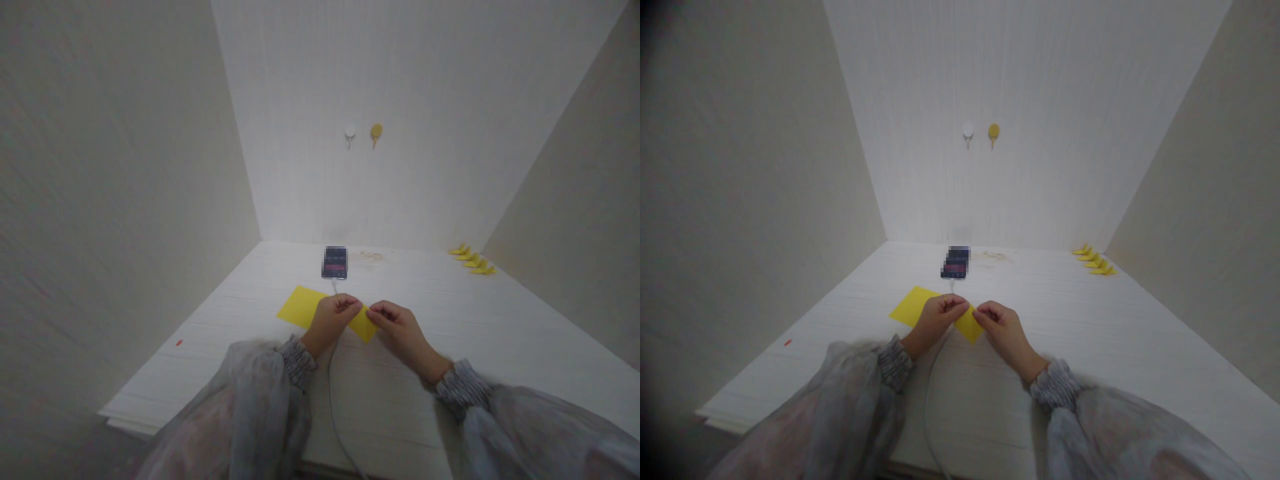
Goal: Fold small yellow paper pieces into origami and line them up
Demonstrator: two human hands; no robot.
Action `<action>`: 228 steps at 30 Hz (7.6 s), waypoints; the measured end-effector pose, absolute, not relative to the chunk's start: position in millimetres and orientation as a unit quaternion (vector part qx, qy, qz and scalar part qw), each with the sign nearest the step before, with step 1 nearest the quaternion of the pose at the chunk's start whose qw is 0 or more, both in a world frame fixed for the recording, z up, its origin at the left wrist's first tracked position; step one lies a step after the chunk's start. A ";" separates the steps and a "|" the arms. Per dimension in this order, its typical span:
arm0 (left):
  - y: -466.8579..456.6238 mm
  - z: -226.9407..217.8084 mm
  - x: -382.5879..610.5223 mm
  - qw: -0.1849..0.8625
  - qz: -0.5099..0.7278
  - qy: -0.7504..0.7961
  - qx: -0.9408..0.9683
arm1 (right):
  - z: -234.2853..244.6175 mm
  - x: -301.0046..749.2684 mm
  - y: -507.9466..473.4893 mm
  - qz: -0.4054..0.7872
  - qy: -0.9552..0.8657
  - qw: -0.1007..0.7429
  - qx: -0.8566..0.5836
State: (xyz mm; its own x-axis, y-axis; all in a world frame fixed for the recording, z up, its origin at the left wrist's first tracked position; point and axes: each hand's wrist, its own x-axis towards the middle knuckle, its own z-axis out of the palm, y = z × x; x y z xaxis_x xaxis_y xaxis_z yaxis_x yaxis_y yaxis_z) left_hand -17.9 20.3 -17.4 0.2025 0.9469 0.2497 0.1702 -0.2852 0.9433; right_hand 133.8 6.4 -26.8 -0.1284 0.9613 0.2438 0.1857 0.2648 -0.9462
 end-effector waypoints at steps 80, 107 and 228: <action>26.0 -24.8 -17.8 0.467 0.389 0.408 0.681 | -33.1 129.5 7.7 0.471 -0.607 0.460 -0.445; 30.7 -23.2 -30.4 0.664 0.323 0.329 0.589 | -38.8 139.1 13.1 0.528 -0.561 0.463 -0.439; 21.3 -17.6 -19.7 0.578 0.522 0.298 0.552 | -26.1 144.3 3.5 0.407 -0.601 0.528 -0.442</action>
